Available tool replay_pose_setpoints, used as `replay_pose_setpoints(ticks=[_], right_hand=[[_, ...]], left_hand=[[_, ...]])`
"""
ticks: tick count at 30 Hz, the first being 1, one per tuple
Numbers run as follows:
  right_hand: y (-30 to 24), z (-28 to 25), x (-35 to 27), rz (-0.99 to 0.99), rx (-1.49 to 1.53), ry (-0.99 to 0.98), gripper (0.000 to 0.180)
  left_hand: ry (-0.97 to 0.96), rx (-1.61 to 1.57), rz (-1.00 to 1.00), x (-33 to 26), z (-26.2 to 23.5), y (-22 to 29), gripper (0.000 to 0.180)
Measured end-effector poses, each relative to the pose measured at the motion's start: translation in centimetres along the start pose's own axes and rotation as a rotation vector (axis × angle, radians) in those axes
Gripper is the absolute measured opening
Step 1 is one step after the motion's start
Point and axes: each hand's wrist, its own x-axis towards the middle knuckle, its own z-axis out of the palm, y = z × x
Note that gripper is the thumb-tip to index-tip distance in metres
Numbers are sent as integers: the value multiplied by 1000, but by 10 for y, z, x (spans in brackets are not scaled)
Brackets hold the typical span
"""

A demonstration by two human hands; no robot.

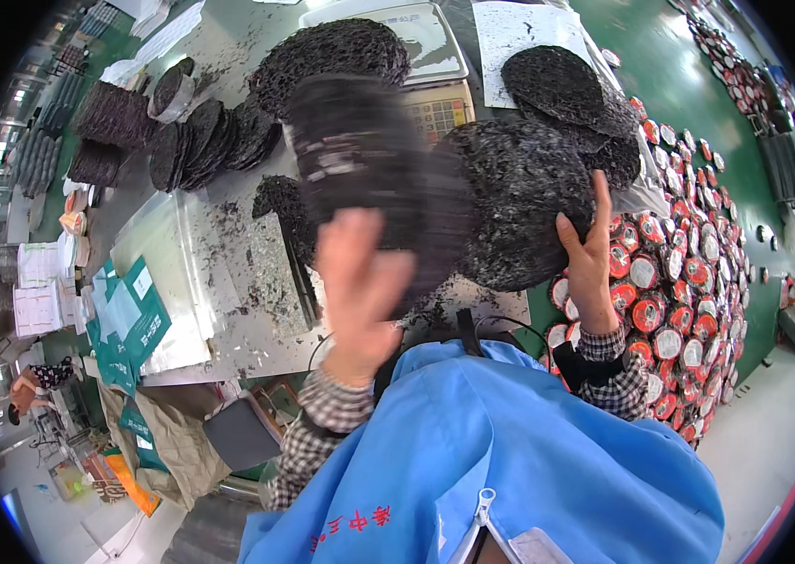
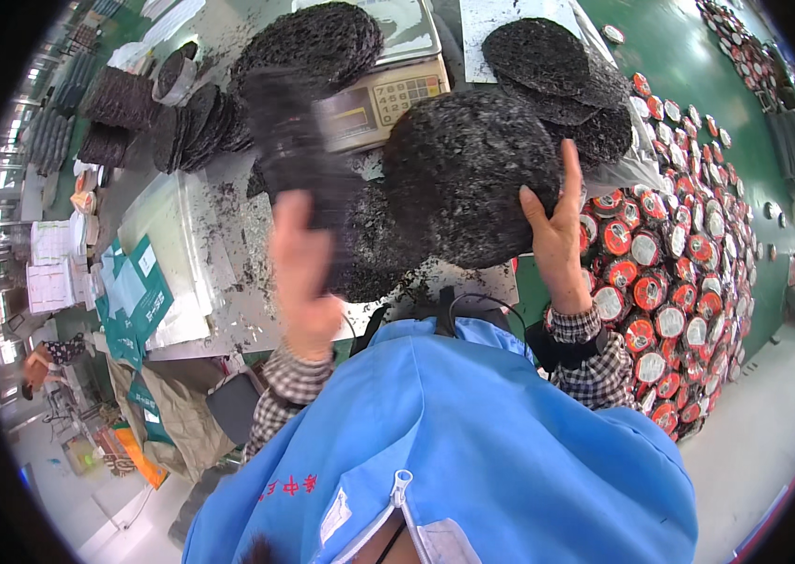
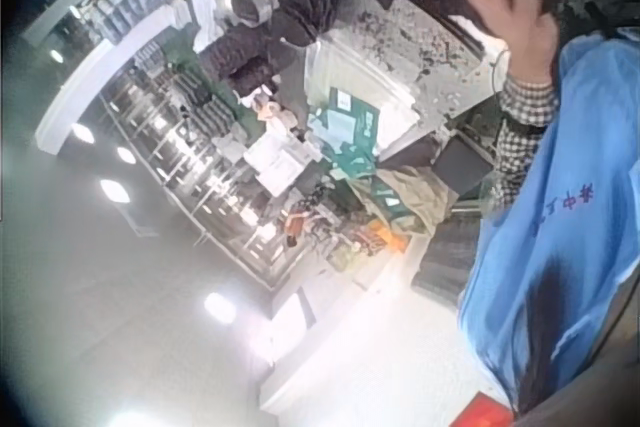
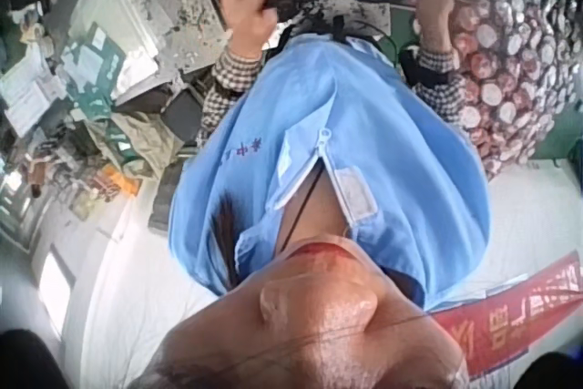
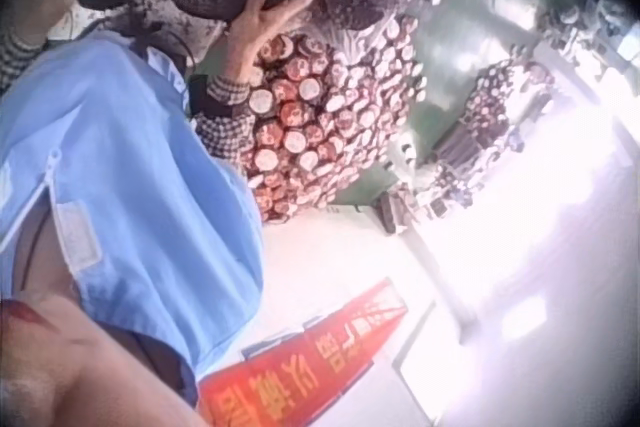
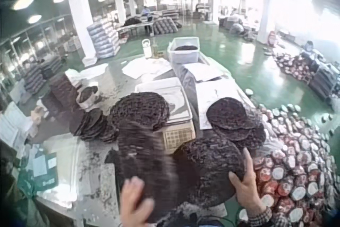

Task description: The person weighs circular bundles of seaweed by hand on an electronic scale, picking up bundles from a pile, placing them on the scale, and then moving them to a growing stack on the table.

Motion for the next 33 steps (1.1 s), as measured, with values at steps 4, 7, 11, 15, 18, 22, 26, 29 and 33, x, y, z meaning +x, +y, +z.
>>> replay_pose_setpoints(ticks=[4,7,11,15,18,22,26,29,33], right_hand=[[3,-3,-4,474,950,-262,47],[-6,-6,-2,410,402,-3,40],[23,-64,10,353,186,319,32],[7,-90,0,335,186,368,30],[14,-113,-10,458,274,391,29],[29,-117,-9,478,289,312,30],[21,-81,-4,403,209,236,30],[19,-50,2,337,187,180,34],[1,-5,3,128,1,105,31]], left_hand=[[-508,11,231,4,70,35,62],[-516,-181,151,0,81,31,57],[-586,-31,62,-97,122,-42,73],[-1110,436,-259,-183,138,-110,96],[-1004,63,-325,-184,134,-137,67],[-458,-226,-479,-109,77,-122,30],[60,-226,-790,-63,2,-93,28],[529,-913,-1074,-38,-14,-61,27],[618,-875,-1012,-32,-16,-32,29]])
